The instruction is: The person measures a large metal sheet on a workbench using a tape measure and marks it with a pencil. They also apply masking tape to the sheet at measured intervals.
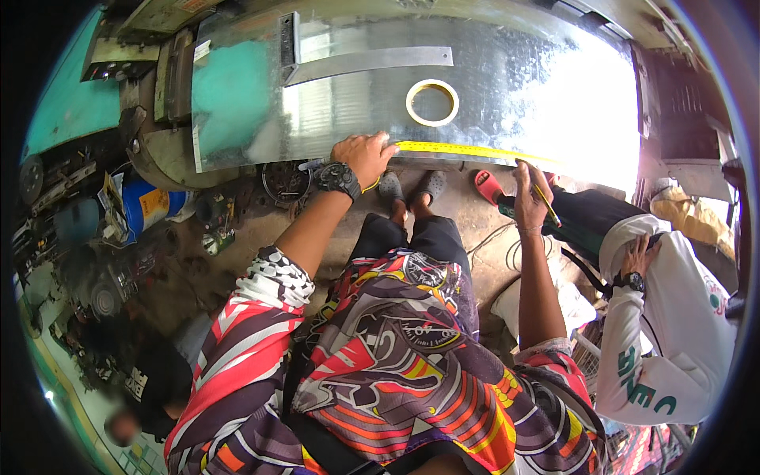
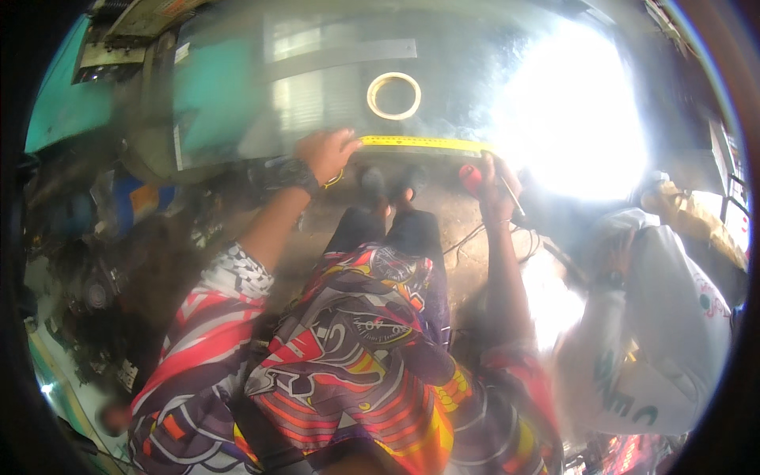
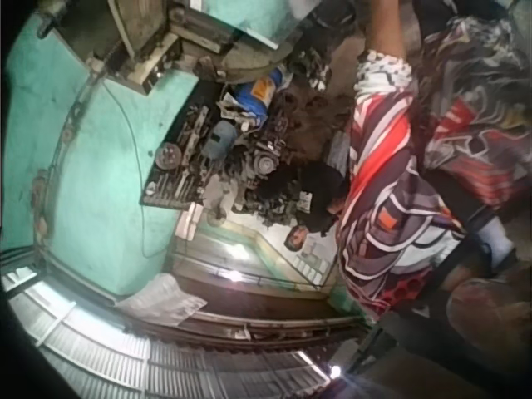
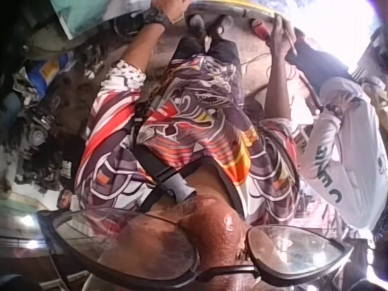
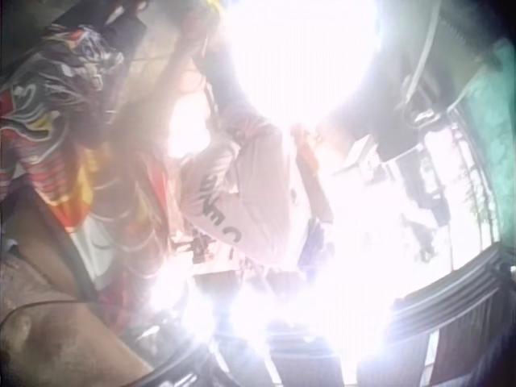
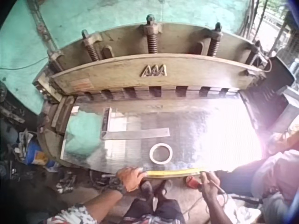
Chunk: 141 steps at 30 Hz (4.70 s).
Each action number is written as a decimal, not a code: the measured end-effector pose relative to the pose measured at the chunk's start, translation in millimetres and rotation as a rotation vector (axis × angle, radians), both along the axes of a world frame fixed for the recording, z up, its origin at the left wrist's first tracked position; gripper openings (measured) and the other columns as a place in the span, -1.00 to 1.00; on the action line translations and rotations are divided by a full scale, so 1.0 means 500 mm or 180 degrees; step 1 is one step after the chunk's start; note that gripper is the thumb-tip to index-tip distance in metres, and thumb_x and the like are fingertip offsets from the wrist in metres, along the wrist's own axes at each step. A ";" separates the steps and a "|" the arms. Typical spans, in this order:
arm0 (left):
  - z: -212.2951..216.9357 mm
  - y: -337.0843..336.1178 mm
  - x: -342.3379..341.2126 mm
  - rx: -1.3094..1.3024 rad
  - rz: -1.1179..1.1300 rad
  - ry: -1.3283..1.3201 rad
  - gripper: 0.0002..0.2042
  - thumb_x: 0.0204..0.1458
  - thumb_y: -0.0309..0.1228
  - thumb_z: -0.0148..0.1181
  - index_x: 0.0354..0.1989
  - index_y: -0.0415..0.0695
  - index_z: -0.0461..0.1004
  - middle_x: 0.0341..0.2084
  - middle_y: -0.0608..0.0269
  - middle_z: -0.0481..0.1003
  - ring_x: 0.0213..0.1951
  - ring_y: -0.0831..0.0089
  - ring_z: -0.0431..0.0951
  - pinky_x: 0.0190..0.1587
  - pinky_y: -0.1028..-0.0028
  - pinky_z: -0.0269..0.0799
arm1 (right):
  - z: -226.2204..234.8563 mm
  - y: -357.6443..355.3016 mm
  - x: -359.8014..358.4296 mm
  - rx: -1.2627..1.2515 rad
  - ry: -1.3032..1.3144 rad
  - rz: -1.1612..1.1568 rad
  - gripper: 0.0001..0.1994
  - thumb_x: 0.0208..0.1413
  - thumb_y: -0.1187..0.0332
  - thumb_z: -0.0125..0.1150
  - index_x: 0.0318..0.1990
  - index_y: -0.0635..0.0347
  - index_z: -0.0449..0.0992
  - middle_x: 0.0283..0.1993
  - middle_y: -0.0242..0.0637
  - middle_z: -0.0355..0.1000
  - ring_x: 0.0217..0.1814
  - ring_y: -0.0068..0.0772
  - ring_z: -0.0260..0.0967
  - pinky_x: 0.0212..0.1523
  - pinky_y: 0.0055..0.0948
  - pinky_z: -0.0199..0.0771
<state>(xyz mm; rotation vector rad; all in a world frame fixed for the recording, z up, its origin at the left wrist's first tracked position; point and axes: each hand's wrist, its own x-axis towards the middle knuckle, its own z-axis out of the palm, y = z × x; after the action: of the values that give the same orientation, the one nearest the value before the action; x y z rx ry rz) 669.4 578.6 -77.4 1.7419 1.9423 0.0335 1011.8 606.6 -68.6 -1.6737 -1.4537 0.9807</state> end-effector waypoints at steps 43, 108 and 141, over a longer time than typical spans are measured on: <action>0.015 -0.004 -0.005 0.0134 -0.0155 -0.0020 -0.67 0.27 -0.04 0.14 -0.04 -0.01 0.60 -0.25 0.05 0.69 -0.15 -0.03 0.68 -0.07 0.03 0.56 | -0.085 0.019 -0.093 0.0605 -0.0153 0.1380 -0.77 0.13 0.36 0.38 -0.42 0.25 0.45 -0.41 -0.07 0.46 -0.39 0.02 0.49 -0.34 -0.16 0.47; 0.022 0.132 -0.209 0.0388 0.0872 -0.0495 -0.33 0.03 0.25 0.37 -0.08 -0.13 0.36 -0.34 0.01 0.62 -0.26 -0.06 0.67 -0.21 0.11 0.53 | -0.020 0.090 -0.248 0.1403 -0.2249 0.1860 -0.64 0.14 0.27 0.42 0.10 0.03 0.59 0.19 -0.23 0.51 0.39 -0.06 0.35 0.49 0.00 0.07; 0.323 -0.044 0.052 -0.1932 0.1539 -0.5344 -0.74 0.36 -0.16 0.15 -0.09 -0.12 0.52 -0.44 0.37 0.54 -0.65 0.69 0.27 -0.65 0.60 0.10 | 0.286 -0.259 -0.231 0.0873 0.0124 0.0338 -0.65 0.28 0.31 0.35 0.16 0.21 0.57 0.18 -0.20 0.57 0.33 -0.22 0.43 0.38 -0.18 0.29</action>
<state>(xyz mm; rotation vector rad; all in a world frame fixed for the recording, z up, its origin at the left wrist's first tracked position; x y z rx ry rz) 695.1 556.7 84.0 0.3376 0.8007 0.7196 896.4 476.8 74.5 -1.3853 -1.5858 0.8223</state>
